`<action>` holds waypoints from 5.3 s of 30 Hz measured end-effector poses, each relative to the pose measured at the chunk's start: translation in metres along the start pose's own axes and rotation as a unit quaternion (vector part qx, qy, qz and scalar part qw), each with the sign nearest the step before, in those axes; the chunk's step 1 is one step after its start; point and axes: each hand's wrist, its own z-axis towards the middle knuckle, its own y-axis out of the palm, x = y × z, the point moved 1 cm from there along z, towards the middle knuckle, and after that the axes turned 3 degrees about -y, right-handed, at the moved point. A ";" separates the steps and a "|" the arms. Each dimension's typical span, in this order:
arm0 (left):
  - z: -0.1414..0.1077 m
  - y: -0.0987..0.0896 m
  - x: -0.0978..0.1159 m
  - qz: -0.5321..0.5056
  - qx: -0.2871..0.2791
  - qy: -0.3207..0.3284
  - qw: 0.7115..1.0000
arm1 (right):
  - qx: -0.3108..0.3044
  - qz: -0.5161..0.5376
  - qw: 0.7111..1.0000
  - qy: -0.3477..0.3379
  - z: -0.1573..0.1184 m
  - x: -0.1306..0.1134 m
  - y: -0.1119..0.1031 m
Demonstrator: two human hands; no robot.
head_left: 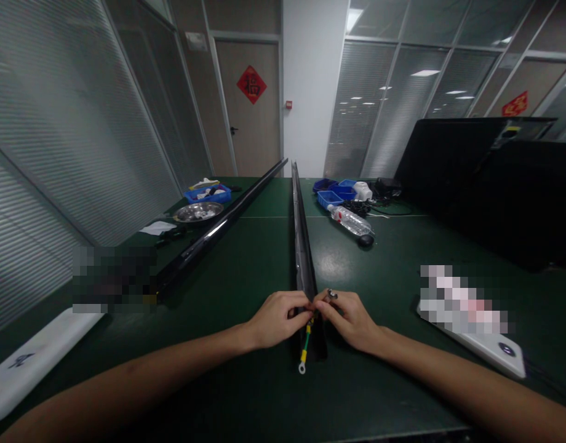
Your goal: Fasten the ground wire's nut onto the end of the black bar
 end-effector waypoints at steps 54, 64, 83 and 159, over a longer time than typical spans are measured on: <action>0.000 0.001 -0.002 -0.003 -0.005 -0.003 1.000 | 0.001 -0.006 1.000 0.000 -0.002 0.004 -0.001; 0.000 0.001 0.000 -0.002 0.003 -0.016 1.000 | 0.000 0.007 1.000 -0.004 0.000 0.004 -0.001; 0.000 0.001 -0.001 -0.007 -0.003 -0.017 1.000 | 0.004 0.020 1.000 -0.012 0.000 0.004 -0.002; 0.000 0.002 -0.003 0.005 0.008 0.000 1.000 | -0.006 0.008 1.000 -0.016 -0.002 0.004 -0.001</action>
